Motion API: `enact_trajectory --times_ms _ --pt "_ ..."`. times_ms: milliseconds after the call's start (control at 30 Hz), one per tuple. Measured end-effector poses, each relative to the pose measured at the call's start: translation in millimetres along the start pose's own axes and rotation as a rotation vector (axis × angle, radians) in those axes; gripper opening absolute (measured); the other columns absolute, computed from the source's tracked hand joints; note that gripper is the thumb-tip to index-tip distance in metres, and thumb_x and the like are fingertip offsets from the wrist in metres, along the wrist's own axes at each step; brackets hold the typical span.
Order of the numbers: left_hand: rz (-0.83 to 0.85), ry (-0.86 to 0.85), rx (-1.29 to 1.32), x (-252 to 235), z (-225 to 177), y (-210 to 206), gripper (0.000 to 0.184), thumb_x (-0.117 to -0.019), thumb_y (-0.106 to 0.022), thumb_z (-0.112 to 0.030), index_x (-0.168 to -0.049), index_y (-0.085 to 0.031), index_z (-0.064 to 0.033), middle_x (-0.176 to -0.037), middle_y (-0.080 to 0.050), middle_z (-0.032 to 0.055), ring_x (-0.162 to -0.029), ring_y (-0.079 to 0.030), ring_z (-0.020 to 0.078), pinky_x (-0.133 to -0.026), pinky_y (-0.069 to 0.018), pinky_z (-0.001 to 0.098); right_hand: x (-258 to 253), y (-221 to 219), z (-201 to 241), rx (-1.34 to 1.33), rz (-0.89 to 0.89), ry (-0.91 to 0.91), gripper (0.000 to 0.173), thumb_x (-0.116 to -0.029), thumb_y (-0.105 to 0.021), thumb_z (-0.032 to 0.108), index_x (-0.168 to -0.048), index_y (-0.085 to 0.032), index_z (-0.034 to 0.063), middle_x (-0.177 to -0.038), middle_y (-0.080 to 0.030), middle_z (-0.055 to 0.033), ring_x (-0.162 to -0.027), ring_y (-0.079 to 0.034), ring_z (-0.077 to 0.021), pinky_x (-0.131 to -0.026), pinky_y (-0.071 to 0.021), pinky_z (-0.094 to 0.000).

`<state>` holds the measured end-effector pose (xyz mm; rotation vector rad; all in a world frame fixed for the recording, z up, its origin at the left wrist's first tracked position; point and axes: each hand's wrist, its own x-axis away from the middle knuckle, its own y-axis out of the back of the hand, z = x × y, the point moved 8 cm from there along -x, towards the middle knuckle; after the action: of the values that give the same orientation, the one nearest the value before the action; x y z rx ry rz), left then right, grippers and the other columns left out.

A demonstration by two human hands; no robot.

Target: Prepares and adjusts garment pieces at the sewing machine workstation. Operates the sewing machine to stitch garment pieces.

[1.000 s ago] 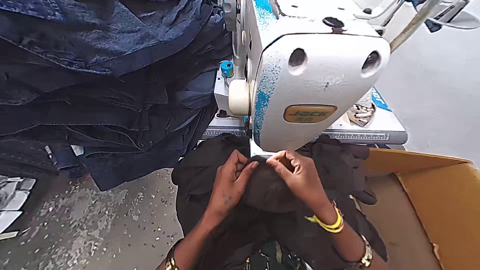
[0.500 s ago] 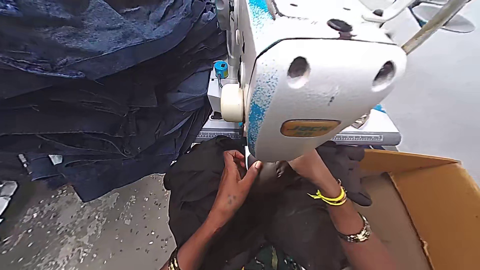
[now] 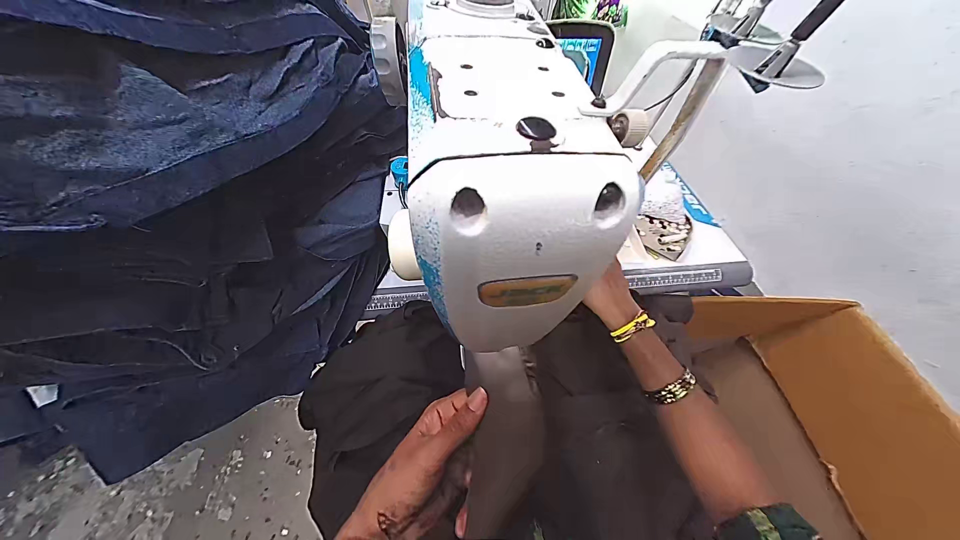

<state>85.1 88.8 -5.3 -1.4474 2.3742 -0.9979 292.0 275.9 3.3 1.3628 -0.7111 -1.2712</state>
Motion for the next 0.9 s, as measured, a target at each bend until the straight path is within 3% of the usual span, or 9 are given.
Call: enact_trajectory --times_ms 100,167,200,300,400,467,567,700,900 --pt "-0.025 -0.134 -0.504 0 -3 22 0.029 -0.1057 -0.054 -0.035 -0.090 -0.070 -0.0167 -0.067 -0.066 -0.0086 -0.055 -0.059 -0.0042 -0.052 -0.0495 0.0128 8 6 2 -0.023 -0.113 0.055 0.021 -0.0969 -0.068 0.015 -0.101 -0.073 -0.0040 -0.104 -0.068 -0.0263 -0.102 -0.065 -0.0472 -0.082 -0.0494 -0.0609" --pt "-0.185 -0.329 -1.219 3 -5 34 0.039 -0.1029 -0.055 -0.034 -0.080 -0.070 -0.0064 -0.063 -0.062 0.0019 -0.057 -0.061 0.0100 -0.056 -0.0502 0.0299 20 18 -2 -0.099 -0.246 0.064 0.018 -0.0965 -0.066 0.013 -0.094 -0.073 -0.0030 -0.095 -0.070 -0.0235 -0.094 -0.068 -0.0442 -0.081 -0.0514 -0.0594" --pt "-0.218 -0.352 -1.337 5 -1 37 0.043 -0.1031 -0.054 -0.036 -0.078 -0.069 -0.0045 -0.065 -0.062 0.0053 -0.059 -0.061 0.0146 -0.058 -0.0515 0.0342 27 23 -6 -0.171 -0.289 0.040 0.018 -0.0967 -0.065 0.012 -0.094 -0.073 -0.0036 -0.093 -0.071 -0.0223 -0.092 -0.070 -0.0414 -0.081 -0.0534 -0.0575" --pt "-0.225 -0.282 -1.094 4 -6 40 0.037 -0.1034 -0.055 -0.037 -0.086 -0.070 -0.0084 -0.067 -0.061 -0.0048 -0.052 -0.057 -0.0003 -0.050 -0.0514 0.0178 39 36 -20 -0.416 -0.299 -0.102 0.016 -0.0948 -0.063 0.006 -0.101 -0.073 -0.0051 -0.090 -0.072 -0.0185 -0.079 -0.069 -0.0274 -0.074 -0.0559 -0.0454" --pt "-0.304 -0.120 -0.862 -3 -11 38 0.033 -0.1036 -0.054 -0.037 -0.085 -0.067 -0.0135 -0.054 -0.057 -0.0087 -0.042 -0.054 0.0006 -0.040 -0.0481 0.0194 41 38 -19 -0.572 -0.185 -0.196 0.017 -0.0954 -0.065 0.009 -0.108 -0.072 0.0018 -0.092 -0.071 -0.0072 -0.077 -0.063 -0.0088 -0.072 -0.0515 -0.0307" --pt "-0.333 -0.025 -0.812 -8 -11 37 0.033 -0.1048 -0.055 -0.034 -0.082 -0.065 -0.0126 -0.053 -0.059 -0.0059 -0.041 -0.057 0.0046 -0.040 -0.0502 0.0226 41 48 2 -0.550 -0.225 -0.128 0.012 -0.0944 -0.067 0.011 -0.101 -0.072 0.0032 -0.086 -0.069 -0.0028 -0.074 -0.061 -0.0038 -0.071 -0.0501 -0.0254" --pt "-0.288 -0.122 -0.850 1 -6 35 0.035 -0.1047 -0.056 -0.033 -0.079 -0.064 -0.0106 -0.055 -0.060 -0.0053 -0.042 -0.059 0.0046 -0.041 -0.0530 0.0233 54 69 59 -0.358 -0.419 0.205 0.017 -0.0911 -0.068 0.015 -0.083 -0.071 0.0004 -0.075 -0.069 -0.0114 -0.068 -0.068 -0.0205 -0.062 -0.0544 -0.0369" --pt "-0.188 -0.181 -0.836 24 13 44 0.036 -0.1046 -0.056 -0.032 -0.078 -0.065 -0.0086 -0.062 -0.063 -0.0048 -0.048 -0.062 0.0040 -0.045 -0.0561 0.0229 90 63 133 -0.181 -0.488 0.724 0.023 -0.1033 -0.054 0.016 -0.084 -0.066 0.0094 -0.070 -0.063 -0.0062 -0.066 -0.062 -0.0218 -0.060 -0.0485 -0.0323" --pt "-0.128 -0.217 -0.684 19 17 48 0.032 -0.1059 -0.054 -0.028 -0.083 -0.067 -0.0088 -0.067 -0.067 -0.0053 -0.055 -0.067 0.0050 -0.053 -0.0606 0.0239 74 62 132 -0.270 -0.438 0.588 0.019 -0.0923 -0.065 0.016 -0.077 -0.069 0.0064 -0.073 -0.070 -0.0095 -0.074 -0.070 -0.0202 -0.068 -0.0552 -0.0312"
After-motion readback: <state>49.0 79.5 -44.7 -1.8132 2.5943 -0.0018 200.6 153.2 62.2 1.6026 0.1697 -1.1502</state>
